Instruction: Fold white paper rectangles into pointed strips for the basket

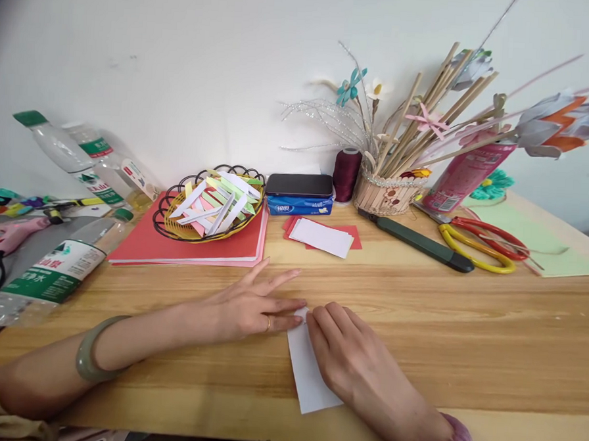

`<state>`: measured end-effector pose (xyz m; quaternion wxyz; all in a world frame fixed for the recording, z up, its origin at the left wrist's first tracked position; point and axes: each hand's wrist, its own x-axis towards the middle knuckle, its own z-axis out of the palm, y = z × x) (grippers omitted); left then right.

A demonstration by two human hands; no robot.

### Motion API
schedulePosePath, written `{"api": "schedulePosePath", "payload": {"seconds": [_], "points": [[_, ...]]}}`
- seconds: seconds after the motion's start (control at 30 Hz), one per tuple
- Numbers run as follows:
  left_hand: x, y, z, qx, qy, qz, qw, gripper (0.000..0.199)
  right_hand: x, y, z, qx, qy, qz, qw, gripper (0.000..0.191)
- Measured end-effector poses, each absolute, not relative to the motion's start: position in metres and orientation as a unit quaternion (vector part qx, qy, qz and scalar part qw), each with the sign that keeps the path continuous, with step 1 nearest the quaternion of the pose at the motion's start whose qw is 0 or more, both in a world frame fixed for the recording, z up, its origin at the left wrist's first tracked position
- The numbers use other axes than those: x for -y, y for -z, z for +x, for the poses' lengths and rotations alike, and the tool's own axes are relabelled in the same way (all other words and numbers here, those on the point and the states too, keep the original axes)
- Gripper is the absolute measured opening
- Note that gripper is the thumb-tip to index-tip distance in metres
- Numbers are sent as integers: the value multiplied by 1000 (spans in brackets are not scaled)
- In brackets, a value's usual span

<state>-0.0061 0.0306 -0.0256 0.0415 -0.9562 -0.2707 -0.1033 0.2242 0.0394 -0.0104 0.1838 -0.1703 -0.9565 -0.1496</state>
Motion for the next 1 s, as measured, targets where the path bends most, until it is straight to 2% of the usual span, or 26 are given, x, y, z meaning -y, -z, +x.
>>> {"api": "schedulePosePath", "payload": {"seconds": [0.5,0.77,0.93,1.0], "points": [[-26,31,0,278,102,-948,114,33,-40,16,228,961,122,-166,183,36],[-25,34,6,271,129,-939,165,27,-38,20,248,961,36,-191,197,34],[-23,32,9,276,140,-935,171,26,-41,14,251,946,-68,-253,189,26],[-22,31,10,273,136,-936,175,27,-43,15,246,944,-66,-259,195,26]]}}
